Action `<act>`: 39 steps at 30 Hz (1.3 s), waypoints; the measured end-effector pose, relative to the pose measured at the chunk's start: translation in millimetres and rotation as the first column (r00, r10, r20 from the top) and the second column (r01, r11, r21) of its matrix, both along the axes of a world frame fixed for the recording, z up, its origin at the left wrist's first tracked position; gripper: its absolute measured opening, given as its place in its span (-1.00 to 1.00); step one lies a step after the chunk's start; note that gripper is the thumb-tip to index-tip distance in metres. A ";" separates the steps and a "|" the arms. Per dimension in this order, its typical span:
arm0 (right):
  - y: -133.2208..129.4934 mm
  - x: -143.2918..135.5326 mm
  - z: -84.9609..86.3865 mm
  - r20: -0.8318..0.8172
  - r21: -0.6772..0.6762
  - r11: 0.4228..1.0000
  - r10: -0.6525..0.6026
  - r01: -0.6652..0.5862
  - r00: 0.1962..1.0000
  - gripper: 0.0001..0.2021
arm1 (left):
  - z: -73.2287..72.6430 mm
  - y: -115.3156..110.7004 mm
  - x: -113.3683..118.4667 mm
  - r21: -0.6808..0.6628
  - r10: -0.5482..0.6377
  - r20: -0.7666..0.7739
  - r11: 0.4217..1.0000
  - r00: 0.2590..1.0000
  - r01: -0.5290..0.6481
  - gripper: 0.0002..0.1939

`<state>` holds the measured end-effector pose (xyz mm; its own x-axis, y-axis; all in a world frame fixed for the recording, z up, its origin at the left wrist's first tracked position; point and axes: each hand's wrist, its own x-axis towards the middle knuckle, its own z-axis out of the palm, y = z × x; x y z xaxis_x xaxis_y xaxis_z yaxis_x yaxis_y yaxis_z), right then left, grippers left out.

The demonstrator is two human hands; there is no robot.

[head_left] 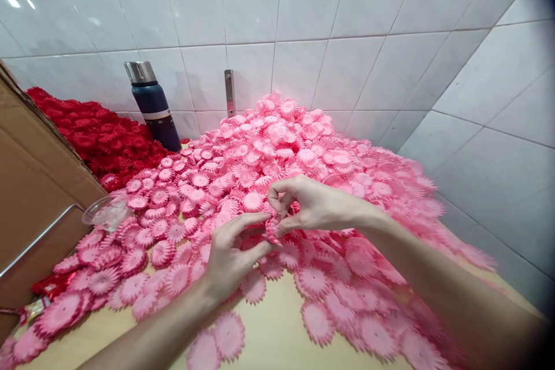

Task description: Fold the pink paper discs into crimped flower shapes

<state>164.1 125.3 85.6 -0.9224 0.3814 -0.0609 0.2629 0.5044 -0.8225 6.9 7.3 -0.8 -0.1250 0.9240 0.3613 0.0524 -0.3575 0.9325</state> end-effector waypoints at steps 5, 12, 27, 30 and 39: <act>2.6 -1.0 -3.7 -0.047 -0.203 0.978 0.036 -0.045 0.998 -0.61 | 0.1 -0.1 0.0 0.077 0.008 -0.050 0.997 0.999 -0.004 -0.65; 2.0 -3.7 -5.6 -0.063 -0.157 0.987 0.007 -0.017 0.998 -0.58 | 0.2 0.9 -1.0 0.165 0.022 -0.106 0.986 0.994 -0.004 -0.59; 15.2 3.7 -6.2 -0.052 -0.173 0.979 0.103 -0.110 0.993 -0.80 | 3.9 1.3 1.2 0.107 0.073 -0.141 0.993 0.987 -0.058 -0.83; 13.2 3.2 -4.4 0.005 -0.116 0.987 0.113 -0.112 0.994 -0.91 | 6.6 2.1 1.4 0.077 0.073 -0.216 0.995 0.974 -0.058 -0.84; 3.0 0.4 1.7 -0.025 0.093 0.995 -0.026 0.028 0.999 -0.89 | 12.0 0.2 0.3 0.186 0.208 -0.359 0.971 0.910 -0.149 -0.90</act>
<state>164.5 128.3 87.3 -0.9124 0.4094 -0.0023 0.2585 0.5719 -0.7786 7.3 7.5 11.2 -0.1113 0.8298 0.5468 0.4625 -0.4438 0.7676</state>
